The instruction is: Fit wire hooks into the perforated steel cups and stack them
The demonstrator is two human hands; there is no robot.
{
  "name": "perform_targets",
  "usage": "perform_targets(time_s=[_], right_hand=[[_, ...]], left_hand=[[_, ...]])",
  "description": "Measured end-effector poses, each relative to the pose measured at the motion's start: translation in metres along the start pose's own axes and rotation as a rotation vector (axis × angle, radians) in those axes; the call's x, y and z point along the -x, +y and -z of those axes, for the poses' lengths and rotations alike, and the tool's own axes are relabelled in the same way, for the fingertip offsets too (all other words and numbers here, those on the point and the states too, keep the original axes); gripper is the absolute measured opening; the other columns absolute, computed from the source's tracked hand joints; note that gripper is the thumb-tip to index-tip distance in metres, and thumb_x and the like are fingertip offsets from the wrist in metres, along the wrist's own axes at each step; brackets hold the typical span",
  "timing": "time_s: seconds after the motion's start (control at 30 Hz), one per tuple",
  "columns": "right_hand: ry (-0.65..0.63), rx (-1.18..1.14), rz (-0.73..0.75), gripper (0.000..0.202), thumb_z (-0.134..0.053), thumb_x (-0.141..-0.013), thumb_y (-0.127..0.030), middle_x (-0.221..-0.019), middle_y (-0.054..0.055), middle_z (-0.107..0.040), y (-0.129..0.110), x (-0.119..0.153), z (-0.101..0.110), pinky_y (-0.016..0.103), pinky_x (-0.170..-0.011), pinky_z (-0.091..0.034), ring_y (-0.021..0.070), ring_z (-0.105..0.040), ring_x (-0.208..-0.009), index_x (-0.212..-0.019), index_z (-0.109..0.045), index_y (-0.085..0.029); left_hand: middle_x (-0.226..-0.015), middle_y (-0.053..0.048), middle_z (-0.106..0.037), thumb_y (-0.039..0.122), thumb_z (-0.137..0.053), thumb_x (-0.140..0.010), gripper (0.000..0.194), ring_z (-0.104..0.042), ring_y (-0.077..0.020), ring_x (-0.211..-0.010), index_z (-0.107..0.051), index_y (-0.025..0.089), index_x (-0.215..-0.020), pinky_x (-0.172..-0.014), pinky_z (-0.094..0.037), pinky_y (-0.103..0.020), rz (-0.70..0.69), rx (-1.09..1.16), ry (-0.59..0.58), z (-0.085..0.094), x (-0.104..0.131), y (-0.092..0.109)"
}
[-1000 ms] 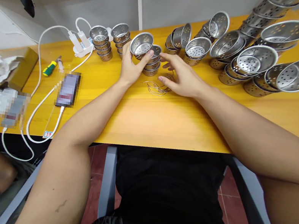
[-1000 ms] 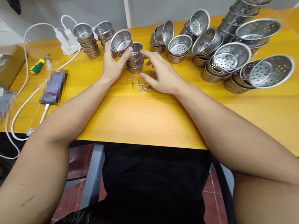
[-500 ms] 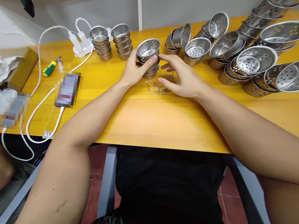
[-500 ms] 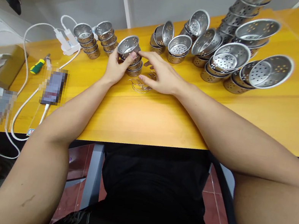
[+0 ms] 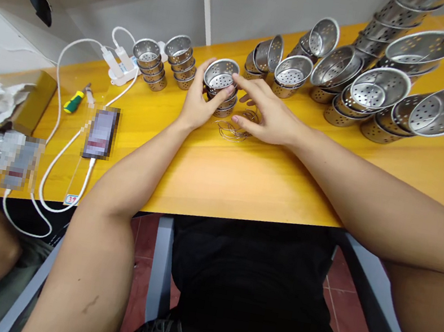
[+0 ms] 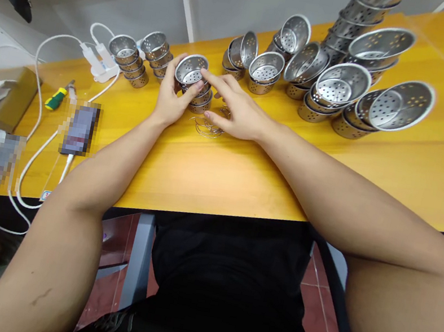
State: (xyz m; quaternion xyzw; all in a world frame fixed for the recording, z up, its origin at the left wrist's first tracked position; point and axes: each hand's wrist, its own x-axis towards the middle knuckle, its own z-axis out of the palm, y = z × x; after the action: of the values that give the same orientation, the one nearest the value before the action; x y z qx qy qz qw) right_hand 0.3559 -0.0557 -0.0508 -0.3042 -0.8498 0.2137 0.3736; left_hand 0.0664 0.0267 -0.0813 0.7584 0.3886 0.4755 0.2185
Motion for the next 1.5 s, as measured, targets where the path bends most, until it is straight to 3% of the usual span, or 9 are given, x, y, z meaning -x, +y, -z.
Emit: perform_targets(time_s=[0.13, 0.37, 0.57, 0.73, 0.87, 1.03, 1.2, 1.37, 1.5], right_hand=[[-0.002, -0.007, -0.023, 0.108, -0.093, -0.108, -0.070, -0.179, 0.015, -0.072, -0.005, 0.000, 0.002, 0.077, -0.139, -0.066, 0.0520, -0.077, -0.155, -0.204, -0.053, -0.045], [0.013, 0.029, 0.000, 0.109, -0.089, -0.110, -0.074, -0.186, 0.015, -0.067, -0.002, -0.001, -0.002, 0.078, -0.138, -0.067, 0.0519, -0.078, -0.154, -0.205, -0.048, -0.043], [0.245, 0.248, -0.172, 0.090, -0.079, -0.115, -0.091, -0.191, 0.019, -0.059, 0.030, 0.007, 0.029, 0.086, -0.139, -0.062, 0.0586, -0.075, -0.155, -0.188, -0.066, -0.040], [0.257, 0.277, -0.240, 0.094, -0.072, -0.104, -0.117, -0.160, 0.018, -0.075, 0.084, 0.018, 0.042, 0.092, -0.142, -0.054, 0.0546, -0.078, -0.141, -0.146, -0.081, -0.033], [0.310, 0.212, -0.235, 0.090, -0.056, -0.107, -0.121, -0.137, 0.017, -0.080, 0.105, 0.016, 0.040, 0.087, -0.146, -0.052, 0.0526, -0.074, -0.144, -0.113, -0.080, -0.035], [0.316, 0.296, -0.339, 0.090, -0.051, -0.106, -0.122, -0.150, 0.017, -0.080, 0.072, 0.007, 0.051, 0.094, -0.132, -0.057, 0.0562, -0.075, -0.136, -0.115, -0.086, -0.039], [0.378, 0.418, -0.225, 0.069, -0.049, -0.129, -0.089, -0.156, 0.023, -0.077, 0.007, 0.002, 0.062, 0.083, -0.123, -0.069, 0.0509, -0.078, -0.139, -0.137, -0.088, -0.032], [0.250, 0.253, 0.060, 0.052, -0.049, -0.133, -0.081, -0.152, 0.011, -0.082, -0.037, 0.007, 0.040, 0.078, -0.112, -0.076, 0.0453, -0.084, -0.130, -0.145, -0.090, -0.051], [0.068, 0.080, 0.010, 0.051, -0.065, -0.126, -0.083, -0.179, 0.011, -0.076, -0.044, 0.011, 0.009, 0.077, -0.115, -0.074, 0.0454, -0.087, -0.125, -0.144, -0.093, -0.044]], left_hand=[[-0.174, -0.014, -0.084, 0.127, -0.070, -0.085, 0.134, -0.076, -0.0431, -0.177, -0.057, 0.047, -0.191, -0.161, -0.052, -0.065, 0.005, -0.004, 0.002, 0.003, 0.000, 0.003], [-0.194, -0.014, -0.068, 0.125, -0.070, -0.087, 0.138, -0.054, -0.0397, -0.197, -0.044, 0.048, -0.198, -0.167, -0.044, -0.061, 0.015, 0.013, 0.013, -0.004, 0.002, 0.002], [-0.205, -0.020, -0.046, 0.118, -0.093, -0.076, 0.153, -0.022, -0.0456, -0.210, -0.039, 0.041, -0.197, -0.176, -0.015, -0.066, 0.108, 0.009, 0.109, -0.010, 0.000, -0.037], [-0.202, -0.023, -0.042, 0.106, -0.097, -0.087, 0.144, -0.039, -0.0469, -0.198, -0.035, 0.041, -0.199, -0.167, -0.039, -0.074, 0.135, -0.015, 0.116, -0.004, 0.005, -0.063], [-0.202, -0.021, -0.043, 0.109, -0.086, -0.095, 0.132, -0.050, -0.0442, -0.188, -0.033, 0.046, -0.199, -0.158, -0.052, -0.074, 0.070, 0.004, 0.100, -0.005, 0.009, -0.048], [-0.207, -0.015, -0.040, 0.108, -0.081, -0.100, 0.123, -0.038, -0.0444, -0.201, -0.033, 0.048, -0.197, -0.170, -0.033, -0.071, -0.005, -0.042, 0.187, -0.004, 0.006, -0.010], [-0.211, -0.011, -0.036, 0.106, -0.080, -0.101, 0.117, -0.014, -0.0417, -0.212, -0.038, 0.048, -0.193, -0.178, -0.014, -0.066, -0.098, -0.086, 0.160, -0.004, 0.009, 0.022], [-0.211, -0.010, -0.044, 0.111, -0.083, -0.096, 0.123, -0.023, -0.0438, -0.211, -0.041, 0.047, -0.192, -0.176, -0.022, -0.069, -0.176, -0.155, 0.013, -0.010, 0.019, 0.042], [-0.202, -0.011, -0.060, 0.119, -0.080, -0.090, 0.127, -0.049, -0.0485, -0.200, -0.050, 0.043, -0.189, -0.172, -0.033, -0.071, -0.170, -0.189, -0.108, -0.007, 0.021, 0.040]])
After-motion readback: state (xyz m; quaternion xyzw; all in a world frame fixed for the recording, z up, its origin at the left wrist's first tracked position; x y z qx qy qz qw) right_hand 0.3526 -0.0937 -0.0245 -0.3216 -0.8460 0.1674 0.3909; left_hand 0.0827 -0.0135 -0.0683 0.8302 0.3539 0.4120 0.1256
